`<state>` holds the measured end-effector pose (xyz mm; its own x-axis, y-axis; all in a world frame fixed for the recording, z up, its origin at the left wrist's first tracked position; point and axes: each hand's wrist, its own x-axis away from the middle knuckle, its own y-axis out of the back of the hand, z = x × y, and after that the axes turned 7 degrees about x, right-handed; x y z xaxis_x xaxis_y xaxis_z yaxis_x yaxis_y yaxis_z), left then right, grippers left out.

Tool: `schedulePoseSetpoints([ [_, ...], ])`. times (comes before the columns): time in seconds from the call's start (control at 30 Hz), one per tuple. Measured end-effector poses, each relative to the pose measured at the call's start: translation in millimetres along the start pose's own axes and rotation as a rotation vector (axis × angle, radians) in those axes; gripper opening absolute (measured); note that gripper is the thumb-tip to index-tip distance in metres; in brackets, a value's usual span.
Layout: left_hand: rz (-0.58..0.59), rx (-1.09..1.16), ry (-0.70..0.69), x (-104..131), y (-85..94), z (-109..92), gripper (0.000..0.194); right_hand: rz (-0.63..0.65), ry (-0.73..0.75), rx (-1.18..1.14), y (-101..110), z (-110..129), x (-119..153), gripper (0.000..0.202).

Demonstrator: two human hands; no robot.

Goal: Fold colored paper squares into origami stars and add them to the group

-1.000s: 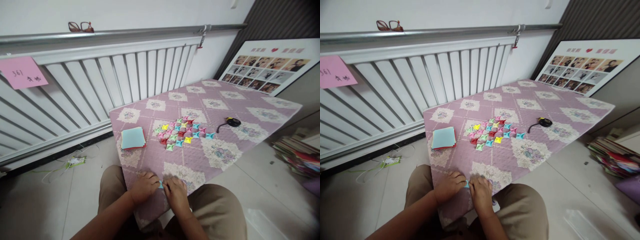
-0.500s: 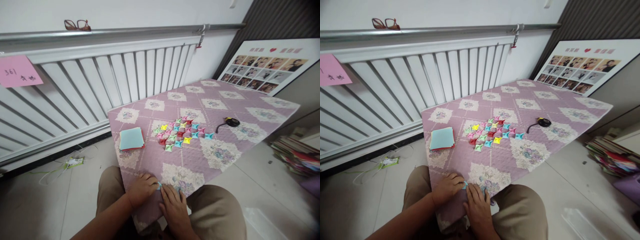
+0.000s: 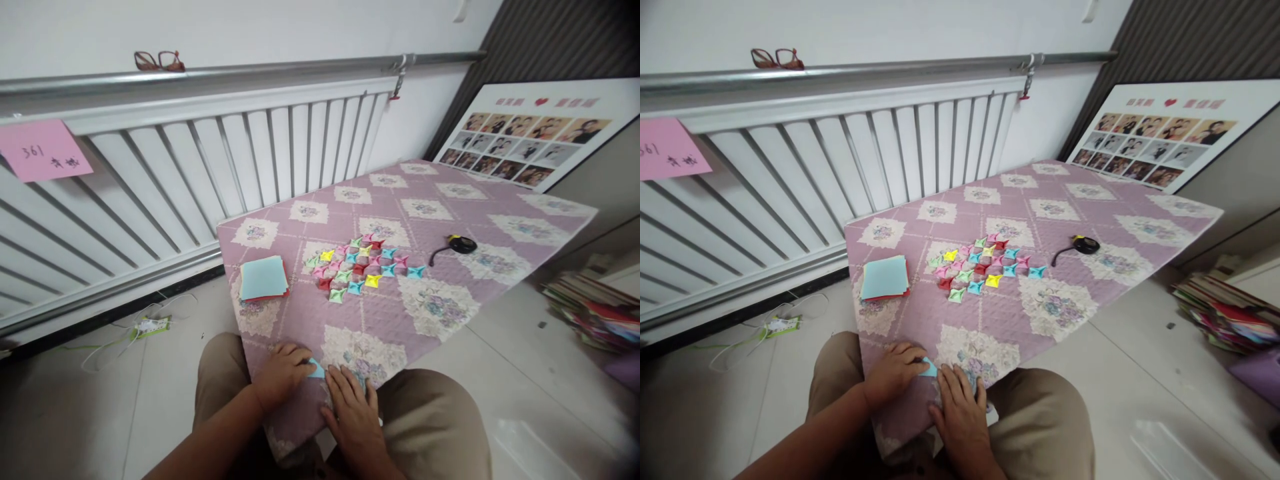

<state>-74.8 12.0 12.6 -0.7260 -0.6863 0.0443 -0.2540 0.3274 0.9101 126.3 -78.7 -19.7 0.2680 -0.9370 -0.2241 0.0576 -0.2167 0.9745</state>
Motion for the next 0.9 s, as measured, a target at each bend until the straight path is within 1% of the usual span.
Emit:
schedulePoseSetpoints([
  [0.07, -0.009, 0.004, 0.014, 0.2, 0.0, -0.4, 0.026, -0.019, -0.008, -0.003, 3.7, 2.0, -1.3, 0.048],
  [0.17, -0.009, 0.008, 0.024, -0.3, 1.3, -1.9, 0.025, -0.059, 0.017, -0.029, 6.4, 10.5, -4.3, 0.050],
  [0.27, 0.001, 0.016, 0.042, -1.5, 2.2, -2.9, 0.024, -0.064, 0.047, -0.080, 4.4, 21.0, -9.4, 0.047],
  [0.37, 0.012, 0.056, 0.084, -2.4, 2.4, -3.8, 0.024, -0.056, 0.044, -0.109, 0.6, 26.2, -13.7, 0.044],
  [0.47, -0.012, 0.120, 0.159, -2.1, 3.9, -4.8, 0.028, -0.033, 0.039, -0.114, 0.0, 25.6, -14.6, 0.045],
  [0.57, -0.046, 0.160, 0.280, -2.0, 7.0, -4.4, 0.037, -0.018, 0.060, -0.112, 2.4, 24.2, -14.5, 0.050],
  [0.63, -0.007, 0.176, 0.345, -3.4, 9.6, -2.9, 0.044, -0.011, 0.063, -0.114, 3.5, 23.8, -15.5, 0.052],
  [0.7, 0.058, 0.190, 0.377, -6.0, 12.3, -1.1, 0.051, -0.012, 0.056, -0.117, 3.4, 23.0, -17.4, 0.049],
  [0.8, 0.140, 0.201, 0.392, -10.8, 17.4, 0.8, 0.057, -0.022, 0.066, -0.128, 2.3, 19.2, -20.1, 0.044],
  [0.9, 0.197, 0.193, 0.383, -14.0, 22.9, 1.9, 0.062, -0.027, 0.088, -0.135, 2.3, 12.8, -20.6, 0.041],
])
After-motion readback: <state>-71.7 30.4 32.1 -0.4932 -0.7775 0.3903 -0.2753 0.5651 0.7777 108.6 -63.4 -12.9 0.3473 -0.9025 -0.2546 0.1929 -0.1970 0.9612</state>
